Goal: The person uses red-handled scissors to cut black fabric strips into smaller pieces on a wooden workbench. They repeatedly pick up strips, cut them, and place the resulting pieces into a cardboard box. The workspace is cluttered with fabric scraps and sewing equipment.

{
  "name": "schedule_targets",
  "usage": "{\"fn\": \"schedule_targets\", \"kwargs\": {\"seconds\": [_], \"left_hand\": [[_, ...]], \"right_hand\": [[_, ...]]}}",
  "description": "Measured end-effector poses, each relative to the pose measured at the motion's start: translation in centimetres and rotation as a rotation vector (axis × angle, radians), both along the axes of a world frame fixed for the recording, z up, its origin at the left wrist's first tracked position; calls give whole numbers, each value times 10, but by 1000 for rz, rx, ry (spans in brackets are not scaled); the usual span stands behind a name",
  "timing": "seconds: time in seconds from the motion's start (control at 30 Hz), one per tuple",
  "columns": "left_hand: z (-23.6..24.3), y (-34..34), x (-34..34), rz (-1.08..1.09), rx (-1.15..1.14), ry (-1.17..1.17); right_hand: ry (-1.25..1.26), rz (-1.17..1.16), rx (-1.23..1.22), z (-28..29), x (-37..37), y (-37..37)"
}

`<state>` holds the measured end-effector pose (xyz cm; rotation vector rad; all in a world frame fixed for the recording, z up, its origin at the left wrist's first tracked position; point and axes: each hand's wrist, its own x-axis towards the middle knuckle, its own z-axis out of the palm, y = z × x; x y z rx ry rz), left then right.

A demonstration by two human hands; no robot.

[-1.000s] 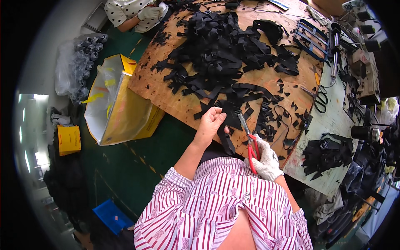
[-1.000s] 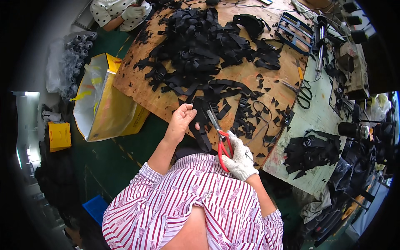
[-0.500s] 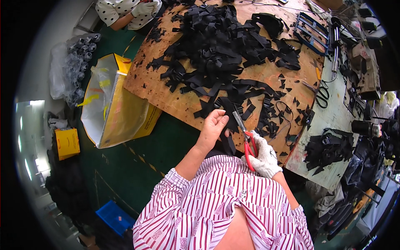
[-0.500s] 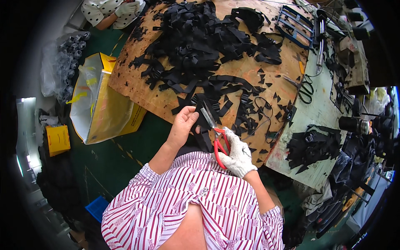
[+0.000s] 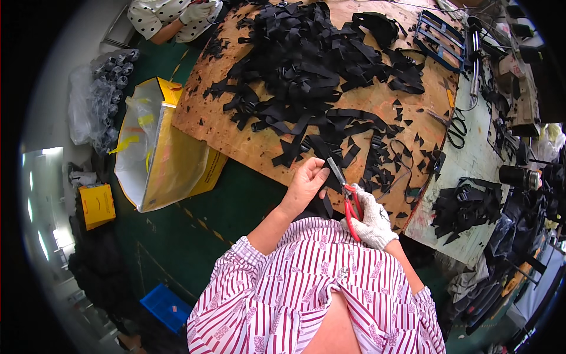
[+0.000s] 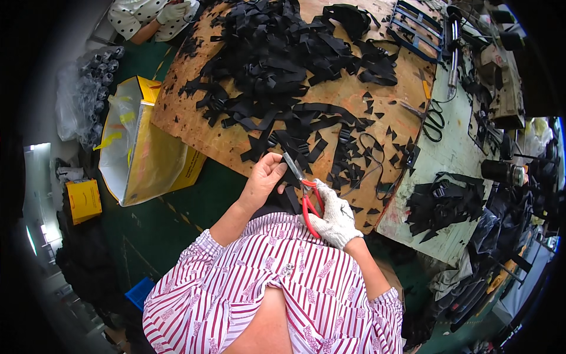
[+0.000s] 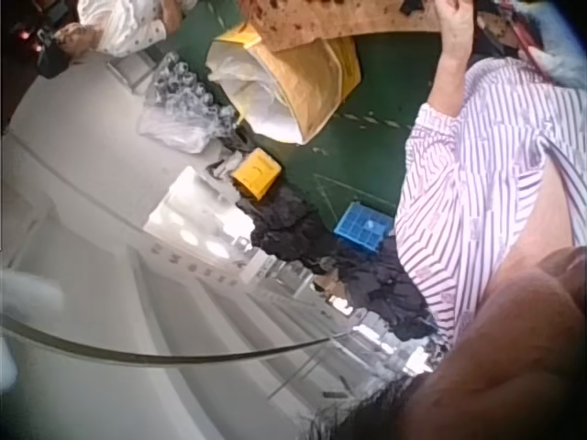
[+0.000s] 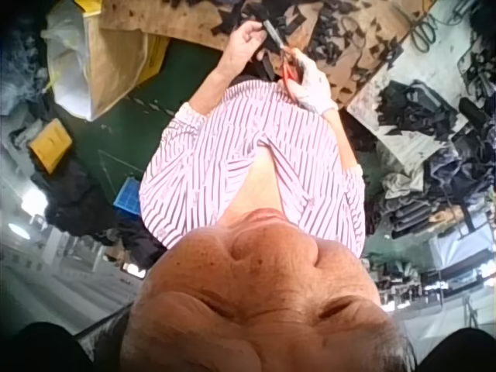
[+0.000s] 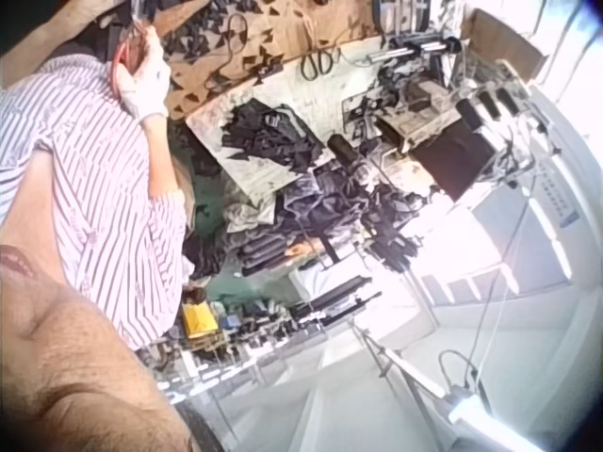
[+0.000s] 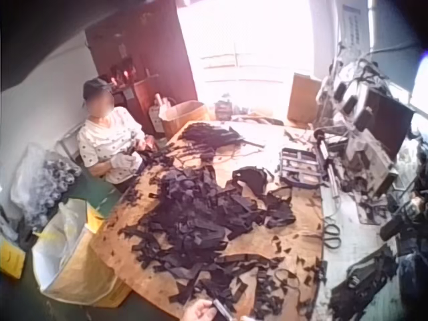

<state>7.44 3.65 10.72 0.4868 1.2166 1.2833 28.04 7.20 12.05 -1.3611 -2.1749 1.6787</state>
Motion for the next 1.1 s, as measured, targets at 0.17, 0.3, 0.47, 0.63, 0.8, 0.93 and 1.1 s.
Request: {"fn": "schedule_targets", "kwargs": {"seconds": [0.17, 0.3, 0.47, 0.63, 0.8, 0.93, 1.1], "left_hand": [[-7, 1, 3, -4, -15, 6], [-10, 5, 5, 0, -51, 37], [-18, 2, 5, -67, -43, 100], [-14, 0, 14, -131, -99, 64], [-19, 2, 14, -124, -96, 5], [-16, -5, 14, -339, -153, 47], [-19, -20, 32, -247, -178, -70]], "right_hand": [[179, -187, -231, -24, 2, -10], [177, -176, -295, -30, 6, -10], [156, -74, -122, -40, 12, -2], [143, -123, -226, -30, 11, -1], [151, -228, -453, -19, 9, -1], [248, -286, -394, -35, 14, -7], [268, -355, -443, -31, 9, 9]]}}
